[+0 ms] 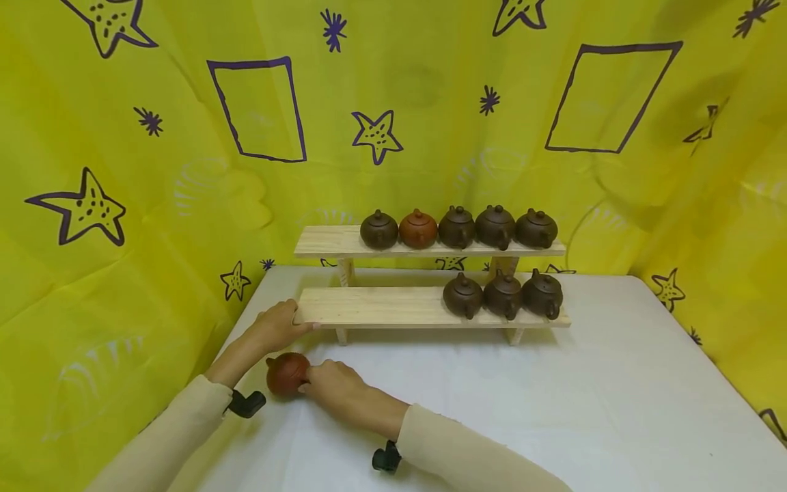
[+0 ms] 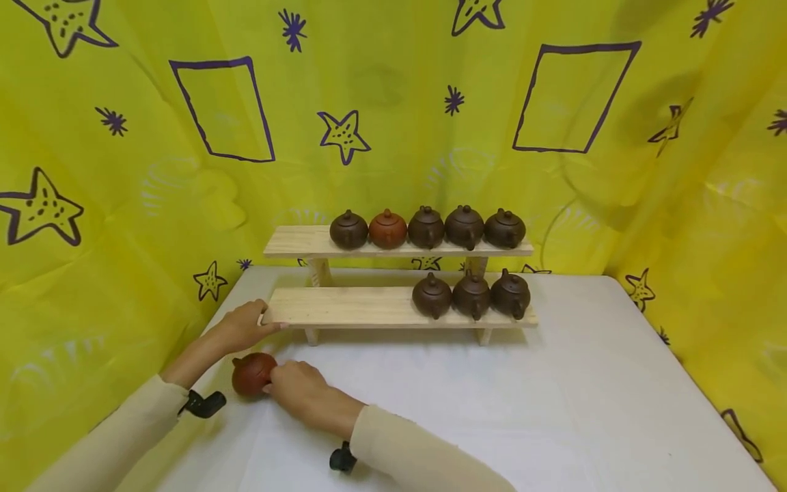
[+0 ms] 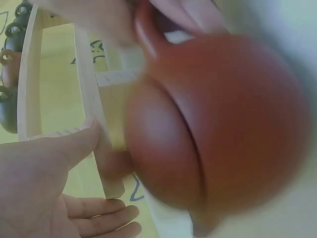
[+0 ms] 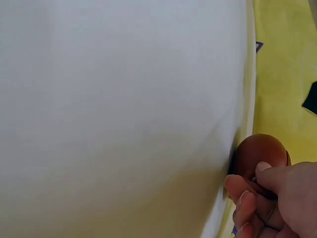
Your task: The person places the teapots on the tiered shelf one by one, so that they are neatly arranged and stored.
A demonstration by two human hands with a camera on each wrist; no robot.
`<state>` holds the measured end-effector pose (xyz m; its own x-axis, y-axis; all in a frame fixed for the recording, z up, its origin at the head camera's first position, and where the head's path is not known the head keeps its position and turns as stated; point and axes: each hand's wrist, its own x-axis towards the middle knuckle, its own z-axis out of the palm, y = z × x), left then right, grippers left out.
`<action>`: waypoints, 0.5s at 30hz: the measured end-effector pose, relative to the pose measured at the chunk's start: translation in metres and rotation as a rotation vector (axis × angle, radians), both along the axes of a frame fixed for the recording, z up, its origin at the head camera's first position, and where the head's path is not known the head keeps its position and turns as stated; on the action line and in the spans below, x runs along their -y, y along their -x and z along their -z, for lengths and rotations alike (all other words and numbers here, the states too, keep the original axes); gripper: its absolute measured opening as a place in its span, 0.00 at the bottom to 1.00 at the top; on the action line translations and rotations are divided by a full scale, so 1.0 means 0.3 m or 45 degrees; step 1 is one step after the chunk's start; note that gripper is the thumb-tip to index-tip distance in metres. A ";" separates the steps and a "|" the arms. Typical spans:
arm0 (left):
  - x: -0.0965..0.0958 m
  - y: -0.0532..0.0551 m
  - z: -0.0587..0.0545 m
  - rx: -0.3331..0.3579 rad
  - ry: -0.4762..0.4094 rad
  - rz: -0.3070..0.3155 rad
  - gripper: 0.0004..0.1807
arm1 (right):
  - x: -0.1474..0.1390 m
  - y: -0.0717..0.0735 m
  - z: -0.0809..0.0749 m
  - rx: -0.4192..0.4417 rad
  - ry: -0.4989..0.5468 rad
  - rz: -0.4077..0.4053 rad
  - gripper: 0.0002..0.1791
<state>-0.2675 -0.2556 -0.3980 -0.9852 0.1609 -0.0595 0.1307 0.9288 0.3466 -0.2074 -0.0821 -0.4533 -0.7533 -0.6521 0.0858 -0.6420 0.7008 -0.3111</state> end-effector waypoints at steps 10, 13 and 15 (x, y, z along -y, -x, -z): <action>0.003 0.000 -0.003 -0.019 -0.023 0.015 0.32 | -0.315 0.007 -0.087 0.101 0.139 0.009 0.18; 0.006 -0.004 -0.001 -0.016 -0.026 0.018 0.31 | -0.403 0.014 -0.123 0.126 0.233 0.032 0.16; 0.008 -0.004 -0.001 -0.003 -0.032 0.016 0.32 | -0.454 0.020 -0.150 0.146 0.289 0.063 0.14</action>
<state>-0.2662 -0.2580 -0.3977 -0.9832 0.1748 -0.0526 0.1435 0.9181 0.3694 -0.2134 0.0541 -0.4084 -0.7971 -0.5879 0.1379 -0.5601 0.6343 -0.5328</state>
